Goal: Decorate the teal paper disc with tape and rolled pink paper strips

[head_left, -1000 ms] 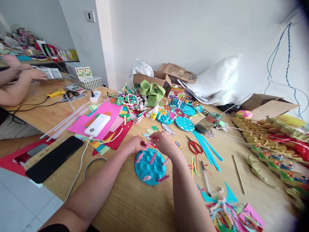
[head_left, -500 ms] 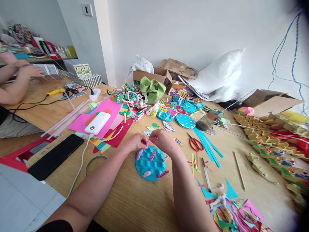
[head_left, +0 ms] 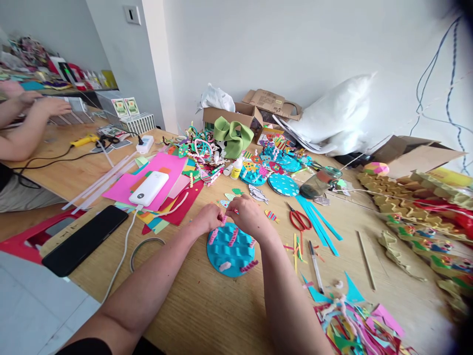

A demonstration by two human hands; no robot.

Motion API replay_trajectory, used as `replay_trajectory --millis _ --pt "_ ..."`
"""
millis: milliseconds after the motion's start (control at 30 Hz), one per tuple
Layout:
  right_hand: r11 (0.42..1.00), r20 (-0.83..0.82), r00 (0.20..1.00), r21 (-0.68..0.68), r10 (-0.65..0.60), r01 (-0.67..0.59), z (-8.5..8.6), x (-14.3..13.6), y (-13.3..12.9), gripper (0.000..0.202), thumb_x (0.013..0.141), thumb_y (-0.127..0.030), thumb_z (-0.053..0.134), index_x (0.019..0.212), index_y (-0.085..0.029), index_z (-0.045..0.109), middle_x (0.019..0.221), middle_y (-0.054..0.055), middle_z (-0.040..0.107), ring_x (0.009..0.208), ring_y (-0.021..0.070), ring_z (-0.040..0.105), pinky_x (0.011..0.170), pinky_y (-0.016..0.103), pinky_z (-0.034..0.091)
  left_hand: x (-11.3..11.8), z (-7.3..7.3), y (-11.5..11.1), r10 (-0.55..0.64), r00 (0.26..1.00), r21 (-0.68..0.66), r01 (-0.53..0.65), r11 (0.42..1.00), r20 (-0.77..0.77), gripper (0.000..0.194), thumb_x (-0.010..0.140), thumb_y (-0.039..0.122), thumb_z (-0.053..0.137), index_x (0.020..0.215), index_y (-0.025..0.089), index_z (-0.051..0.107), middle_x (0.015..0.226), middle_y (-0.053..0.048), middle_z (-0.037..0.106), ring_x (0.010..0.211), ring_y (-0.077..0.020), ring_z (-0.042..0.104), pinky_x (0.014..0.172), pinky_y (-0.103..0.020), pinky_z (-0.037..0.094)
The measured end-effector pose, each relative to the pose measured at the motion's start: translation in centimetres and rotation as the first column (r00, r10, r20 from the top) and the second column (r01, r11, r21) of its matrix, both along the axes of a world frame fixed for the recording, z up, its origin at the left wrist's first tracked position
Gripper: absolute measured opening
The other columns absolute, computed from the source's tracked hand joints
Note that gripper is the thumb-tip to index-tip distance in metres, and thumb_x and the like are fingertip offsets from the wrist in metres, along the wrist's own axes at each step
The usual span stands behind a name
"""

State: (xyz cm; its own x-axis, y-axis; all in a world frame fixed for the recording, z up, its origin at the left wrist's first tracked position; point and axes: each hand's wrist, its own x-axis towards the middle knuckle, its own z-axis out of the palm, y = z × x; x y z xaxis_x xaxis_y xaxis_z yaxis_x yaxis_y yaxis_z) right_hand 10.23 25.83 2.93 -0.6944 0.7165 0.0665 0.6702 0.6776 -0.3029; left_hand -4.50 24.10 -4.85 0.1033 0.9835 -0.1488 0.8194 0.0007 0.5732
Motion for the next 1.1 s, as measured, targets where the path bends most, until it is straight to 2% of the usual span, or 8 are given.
replay_trajectory --millis 300,467,600,767,900,1100 --pt "0.998 -0.039 0.998 0.059 0.039 -0.037 -0.1 -0.7 -0.3 0.016 0.080 -0.012 0.058 0.071 -0.017 0.071 0.077 0.006 0.068 0.085 0.0196 0.051 0.074 0.027 0.038 0.2 0.2 -0.1 0.017 0.998 0.033 -0.015 0.999 -0.057 0.011 0.064 0.017 0.058 0.057 0.014 0.066 0.055 -0.004 0.064 0.059 -0.0176 0.058 0.056 -0.025 0.036" --pt "0.999 -0.004 1.000 0.037 0.015 -0.015 -0.1 -0.5 -0.3 0.015 0.081 -0.016 0.059 0.076 -0.017 0.073 0.079 0.006 0.069 0.088 0.0204 0.052 0.076 0.027 0.038 0.1 0.3 -0.2 -0.012 1.000 0.037 0.012 0.999 0.016 0.010 0.065 0.017 0.060 0.057 0.015 0.065 0.058 -0.003 0.066 0.061 -0.0164 0.059 0.059 -0.024 0.039" --pt "1.000 0.018 1.000 -0.011 0.001 -0.001 -0.2 0.3 0.2 0.017 0.084 -0.019 0.057 0.086 -0.019 0.074 0.085 0.007 0.070 0.092 0.0207 0.054 0.076 0.026 0.038 -0.2 -0.2 0.0 -0.055 0.993 0.038 0.051 0.998 0.107 0.007 0.063 0.014 0.060 0.063 0.016 0.067 0.065 -0.001 0.069 0.065 -0.0150 0.061 0.061 -0.022 0.041" --pt "0.998 -0.002 0.999 0.022 -0.053 0.053 0.3 1.6 0.9 0.024 0.088 -0.015 0.049 0.090 -0.017 0.073 0.089 0.007 0.070 0.088 0.0185 0.059 0.077 0.025 0.038 -0.7 -0.9 0.2 -0.086 0.973 0.034 0.080 0.996 0.216 0.009 0.061 0.013 0.061 0.066 0.015 0.067 0.066 0.000 0.068 0.064 -0.0145 0.061 0.059 -0.021 0.042" --pt "0.987 -0.029 0.988 0.044 -0.152 0.153 1.0 2.5 1.1 0.025 0.088 -0.018 0.048 0.091 -0.017 0.072 0.092 0.008 0.071 0.087 0.0183 0.062 0.074 0.024 0.039 -1.0 -1.0 0.2 -0.096 0.951 0.018 0.095 0.995 0.295 0.007 0.060 0.014 0.062 0.065 0.014 0.067 0.064 0.000 0.066 0.063 -0.0148 0.060 0.058 -0.021 0.044" --pt "0.966 -0.049 0.965 -0.008 -0.257 0.257 1.8 3.5 1.3 0.024 0.087 -0.021 0.049 0.092 -0.018 0.073 0.093 0.007 0.072 0.084 0.0189 0.063 0.069 0.024 0.039 -1.1 -1.0 0.4 -0.070 0.932 -0.002 0.076 0.997 0.355 0.006 0.059 0.016 0.065 0.064 0.013 0.066 0.064 -0.001 0.066 0.063 -0.0150 0.060 0.061 -0.023 0.045"
